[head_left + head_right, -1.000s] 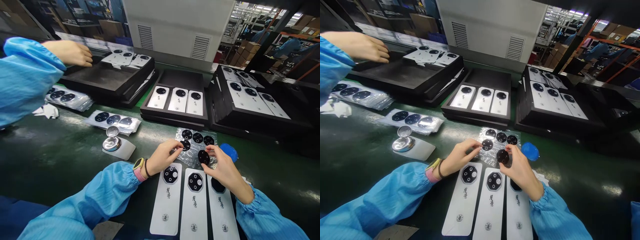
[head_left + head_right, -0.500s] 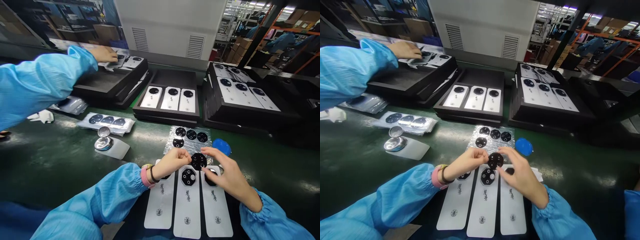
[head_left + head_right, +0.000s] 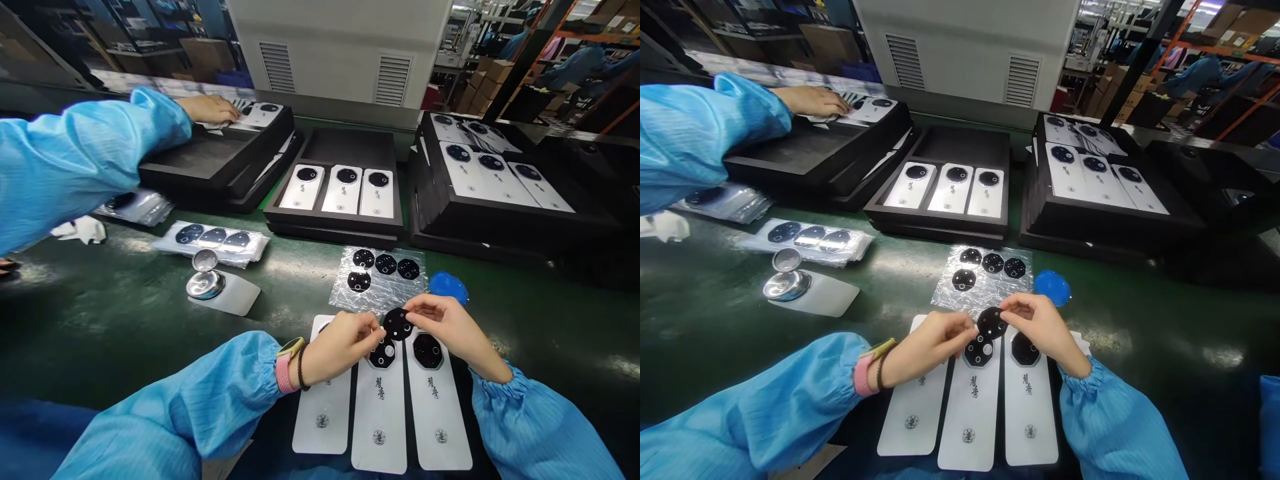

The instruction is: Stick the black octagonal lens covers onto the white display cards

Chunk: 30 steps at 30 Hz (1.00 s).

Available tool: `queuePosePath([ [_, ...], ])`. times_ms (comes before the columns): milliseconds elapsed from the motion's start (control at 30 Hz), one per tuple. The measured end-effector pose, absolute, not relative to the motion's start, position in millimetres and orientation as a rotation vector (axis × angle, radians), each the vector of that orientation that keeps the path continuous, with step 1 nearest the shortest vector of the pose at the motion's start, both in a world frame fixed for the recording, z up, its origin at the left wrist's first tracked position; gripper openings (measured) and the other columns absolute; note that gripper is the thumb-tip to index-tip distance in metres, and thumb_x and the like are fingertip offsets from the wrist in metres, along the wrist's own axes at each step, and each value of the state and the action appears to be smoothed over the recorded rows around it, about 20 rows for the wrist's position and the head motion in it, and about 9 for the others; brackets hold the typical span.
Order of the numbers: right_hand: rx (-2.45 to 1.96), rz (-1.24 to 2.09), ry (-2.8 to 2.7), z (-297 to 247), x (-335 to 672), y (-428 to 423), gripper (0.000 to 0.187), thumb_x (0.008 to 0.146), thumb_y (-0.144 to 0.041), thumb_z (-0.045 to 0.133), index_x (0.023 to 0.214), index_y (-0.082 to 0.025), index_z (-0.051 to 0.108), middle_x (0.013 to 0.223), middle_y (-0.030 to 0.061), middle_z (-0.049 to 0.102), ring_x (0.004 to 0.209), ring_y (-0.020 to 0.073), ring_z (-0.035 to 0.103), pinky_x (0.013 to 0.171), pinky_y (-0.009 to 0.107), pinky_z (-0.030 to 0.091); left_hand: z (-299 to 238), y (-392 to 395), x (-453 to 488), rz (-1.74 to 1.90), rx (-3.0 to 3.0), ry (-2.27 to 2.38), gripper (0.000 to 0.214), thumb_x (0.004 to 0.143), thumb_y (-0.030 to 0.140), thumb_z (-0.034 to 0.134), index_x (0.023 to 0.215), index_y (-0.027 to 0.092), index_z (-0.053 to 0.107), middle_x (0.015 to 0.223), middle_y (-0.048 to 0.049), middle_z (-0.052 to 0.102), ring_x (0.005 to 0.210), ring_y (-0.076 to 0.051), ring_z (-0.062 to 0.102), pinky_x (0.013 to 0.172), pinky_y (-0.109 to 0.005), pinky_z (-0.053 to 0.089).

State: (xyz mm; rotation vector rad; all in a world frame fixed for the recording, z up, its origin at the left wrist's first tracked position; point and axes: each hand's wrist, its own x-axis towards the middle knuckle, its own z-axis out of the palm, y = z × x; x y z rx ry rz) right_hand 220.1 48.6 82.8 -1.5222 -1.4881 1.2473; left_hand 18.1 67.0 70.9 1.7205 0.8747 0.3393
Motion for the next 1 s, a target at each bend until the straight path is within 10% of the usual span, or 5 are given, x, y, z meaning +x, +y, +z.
queuePosePath([
  [267, -1.551, 1.277, -1.535, 68.0, 206.8, 43.1, 0.017, 0.071, -0.029, 0.059, 0.078, -0.020, 0.071, 0.064, 0.0005, 0.067, 0.052, 0.0143, 0.058, 0.054, 0.028, 0.052, 46.4, 22.0, 2.7, 0.675, 3.046, 0.221, 0.021, 0.087, 0.007, 0.038, 0.087, 0.006, 0.059, 0.071, -0.0064, 0.057, 0.056, -0.015, 0.050, 0.047, -0.027, 0.040],
  [533, -1.588, 1.224, -1.621, 62.9, 201.9, 39.7, 0.016, 0.073, -0.026, 0.058, 0.074, -0.022, 0.073, 0.070, 0.0017, 0.071, 0.049, 0.0143, 0.058, 0.049, 0.027, 0.050, 35.9, 15.7, -1.5, 0.693, 3.167, 0.265, 0.028, 0.083, 0.012, 0.045, 0.098, -0.001, 0.065, 0.094, -0.0176, 0.064, 0.078, -0.024, 0.060, 0.075, -0.035, 0.050],
  [1000, -1.590, 1.136, -1.779, 57.1, 201.6, 37.0, 0.017, 0.076, -0.022, 0.059, 0.076, -0.027, 0.075, 0.072, -0.0009, 0.074, 0.063, 0.0182, 0.066, 0.061, 0.030, 0.054, 35.4, 17.6, -0.7, 0.637, 3.159, 0.191, 0.030, 0.079, 0.012, 0.049, 0.099, -0.004, 0.064, 0.091, -0.0195, 0.065, 0.072, -0.023, 0.061, 0.072, -0.037, 0.053],
])
